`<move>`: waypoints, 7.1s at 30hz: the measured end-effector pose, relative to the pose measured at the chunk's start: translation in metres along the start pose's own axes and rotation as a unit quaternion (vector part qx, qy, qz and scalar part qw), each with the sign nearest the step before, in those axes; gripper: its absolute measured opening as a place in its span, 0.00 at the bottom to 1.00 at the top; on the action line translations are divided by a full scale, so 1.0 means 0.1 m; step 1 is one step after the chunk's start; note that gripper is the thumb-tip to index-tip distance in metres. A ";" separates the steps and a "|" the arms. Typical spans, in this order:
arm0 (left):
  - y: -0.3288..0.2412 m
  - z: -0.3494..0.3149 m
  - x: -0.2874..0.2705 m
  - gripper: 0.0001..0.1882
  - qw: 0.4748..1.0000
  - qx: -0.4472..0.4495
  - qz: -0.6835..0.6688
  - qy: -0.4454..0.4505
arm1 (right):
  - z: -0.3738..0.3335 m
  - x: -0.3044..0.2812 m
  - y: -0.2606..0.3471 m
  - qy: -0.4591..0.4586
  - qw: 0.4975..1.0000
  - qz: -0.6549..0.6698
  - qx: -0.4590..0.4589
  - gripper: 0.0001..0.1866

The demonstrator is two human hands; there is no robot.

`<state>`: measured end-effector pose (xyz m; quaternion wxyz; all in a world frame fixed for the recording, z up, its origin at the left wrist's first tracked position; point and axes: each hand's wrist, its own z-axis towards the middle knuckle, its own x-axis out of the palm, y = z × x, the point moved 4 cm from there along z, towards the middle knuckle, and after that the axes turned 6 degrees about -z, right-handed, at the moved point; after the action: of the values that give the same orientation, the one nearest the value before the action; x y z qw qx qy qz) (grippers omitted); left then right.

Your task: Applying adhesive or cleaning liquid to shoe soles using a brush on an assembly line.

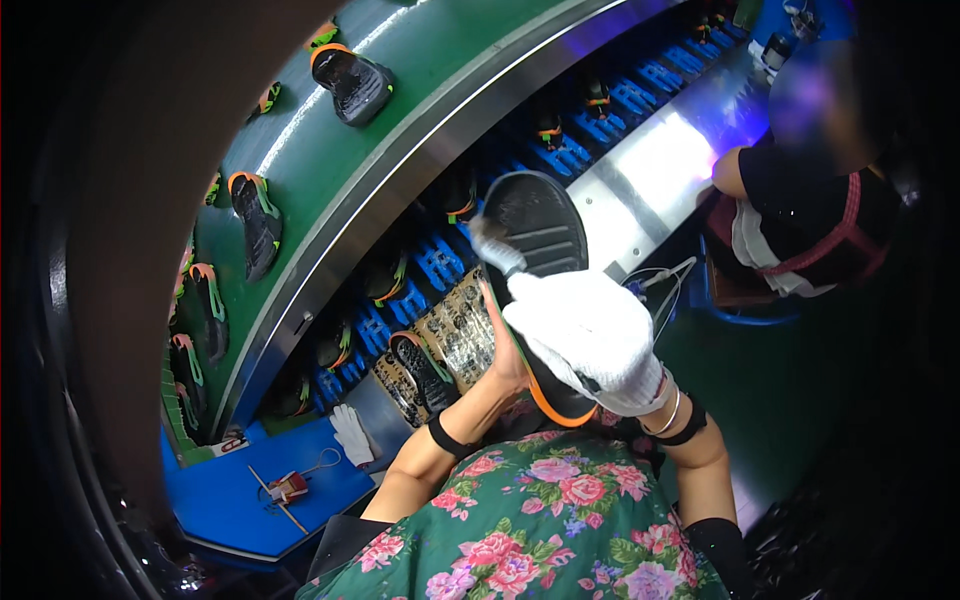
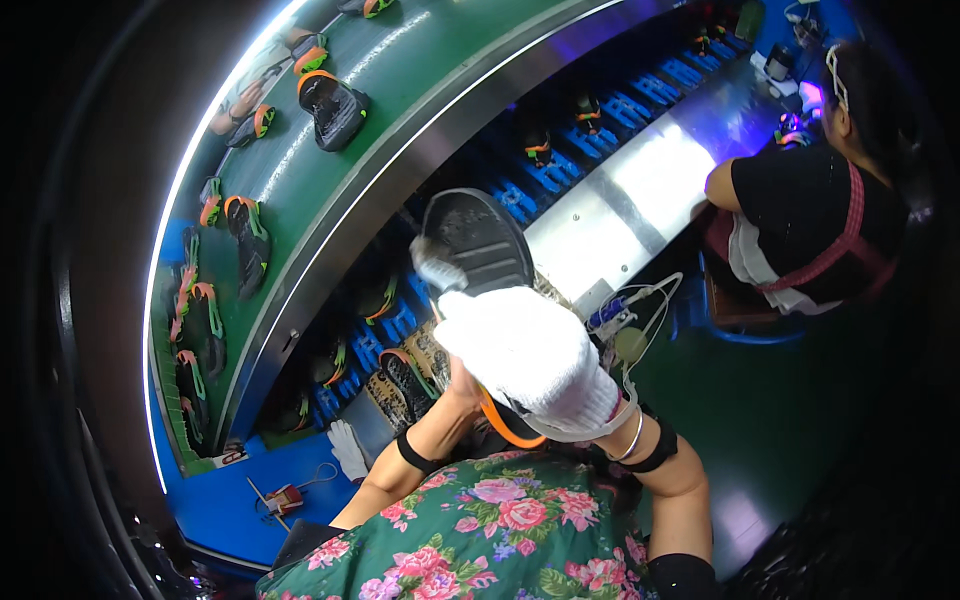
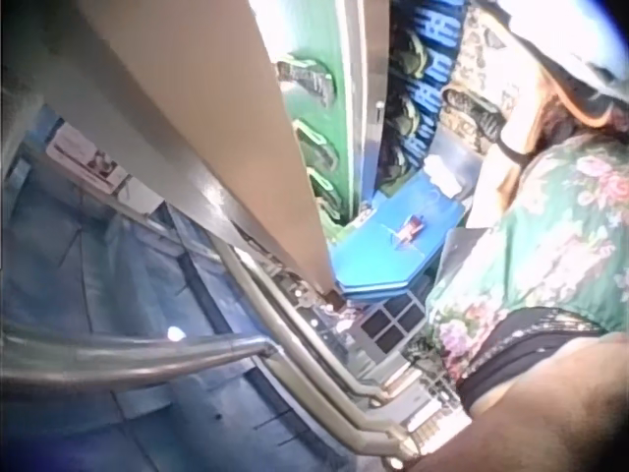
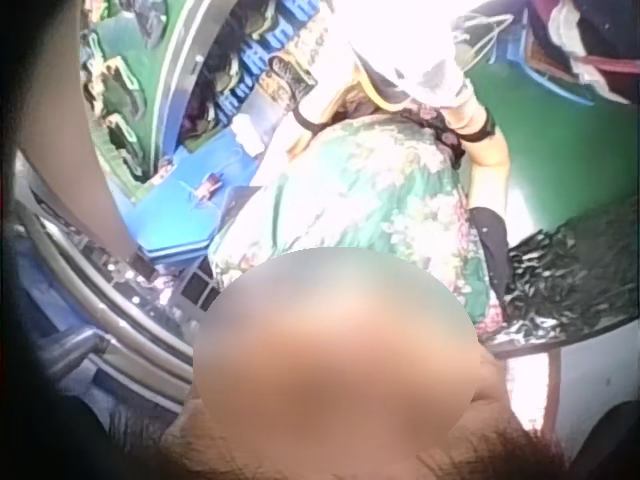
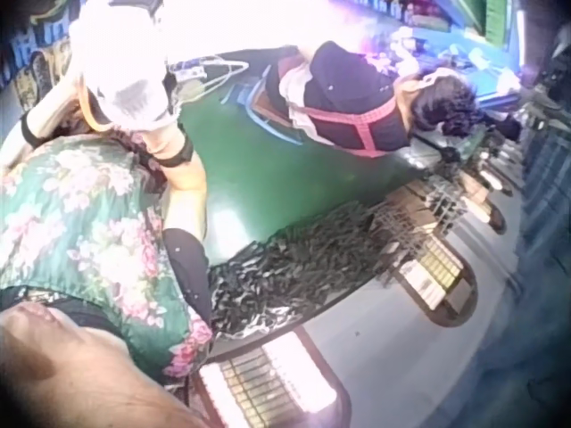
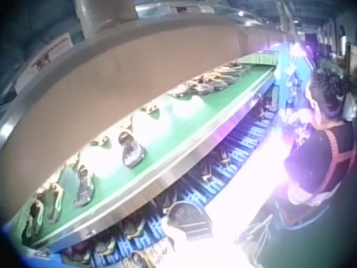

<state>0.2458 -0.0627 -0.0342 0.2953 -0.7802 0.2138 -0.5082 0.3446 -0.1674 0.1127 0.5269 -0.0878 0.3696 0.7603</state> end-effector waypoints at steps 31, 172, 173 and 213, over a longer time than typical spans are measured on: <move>-0.10 0.29 -0.33 0.59 0.964 0.038 -0.155 0.213 | -0.10 0.05 0.07 0.007 0.994 0.104 -0.019 0.16; -0.82 0.77 0.39 0.47 0.970 0.125 -0.026 0.206 | -0.50 -0.28 -0.18 0.049 0.985 0.148 0.076 0.16; -0.83 0.77 0.41 0.48 0.959 0.145 -0.042 0.241 | -0.48 -0.29 -0.18 0.046 0.985 0.147 0.075 0.16; -0.65 0.91 0.43 0.67 0.975 0.011 -0.101 0.197 | -0.61 -0.38 -0.44 0.023 0.987 0.105 0.120 0.11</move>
<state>0.3485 -0.0200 0.0107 0.2029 -0.6790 0.1827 -0.6814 0.3832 -0.2275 0.0686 0.4427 -0.0018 0.4774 0.7590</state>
